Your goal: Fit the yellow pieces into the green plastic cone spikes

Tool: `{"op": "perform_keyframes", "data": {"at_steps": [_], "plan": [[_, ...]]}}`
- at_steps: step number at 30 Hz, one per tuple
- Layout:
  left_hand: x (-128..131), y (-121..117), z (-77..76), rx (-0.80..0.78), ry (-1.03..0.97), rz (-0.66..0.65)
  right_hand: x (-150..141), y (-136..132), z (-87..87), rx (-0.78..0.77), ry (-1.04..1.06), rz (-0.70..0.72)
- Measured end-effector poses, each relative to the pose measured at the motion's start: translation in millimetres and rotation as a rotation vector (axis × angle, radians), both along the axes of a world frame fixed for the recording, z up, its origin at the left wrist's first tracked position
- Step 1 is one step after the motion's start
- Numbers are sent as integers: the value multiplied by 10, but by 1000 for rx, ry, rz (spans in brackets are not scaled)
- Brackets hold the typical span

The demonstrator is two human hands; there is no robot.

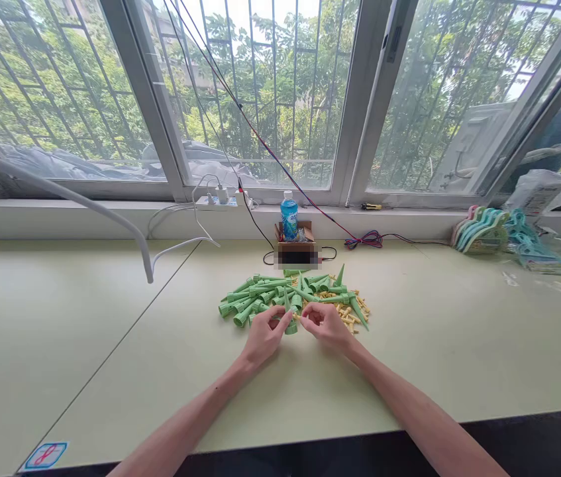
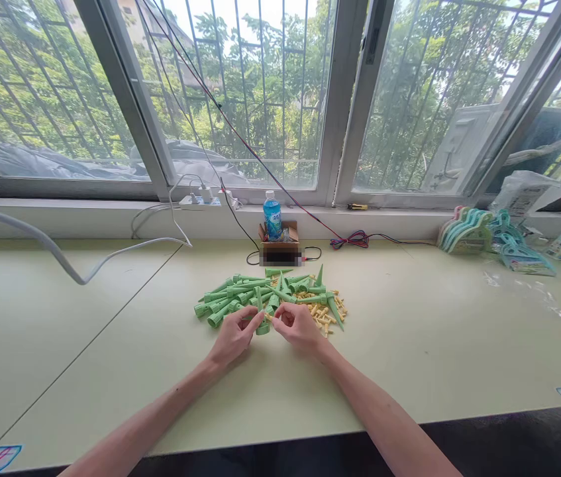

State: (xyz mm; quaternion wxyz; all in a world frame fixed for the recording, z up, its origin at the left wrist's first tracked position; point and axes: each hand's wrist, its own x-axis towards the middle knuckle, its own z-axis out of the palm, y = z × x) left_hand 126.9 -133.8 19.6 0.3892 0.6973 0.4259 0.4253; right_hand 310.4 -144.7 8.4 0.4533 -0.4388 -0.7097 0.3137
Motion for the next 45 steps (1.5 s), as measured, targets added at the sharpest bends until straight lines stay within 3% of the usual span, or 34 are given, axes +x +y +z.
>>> {"op": "perform_keyframes", "data": {"at_steps": [5, 12, 22, 31, 40, 45], "plan": [[-19, 23, -33, 16, 24, 11, -10, -3, -25, -56, 50, 79], [-8, -7, -44, 75, 134, -14, -21, 6, -15, -13, 43, 68], [-12, -20, -85, 174, 268, -19, -11, 70, -81, 44, 93, -93], [-17, -45, -58, 228, 311, 20, 1, 60, -56, 62, 89, -109], [-29, -55, -9, 378, 228, 53, 0, 19, 4, 26, 170, -21], [-32, -60, -34, 331, 229, -5, -5, -15, 48, -18, 170, 87]]}}
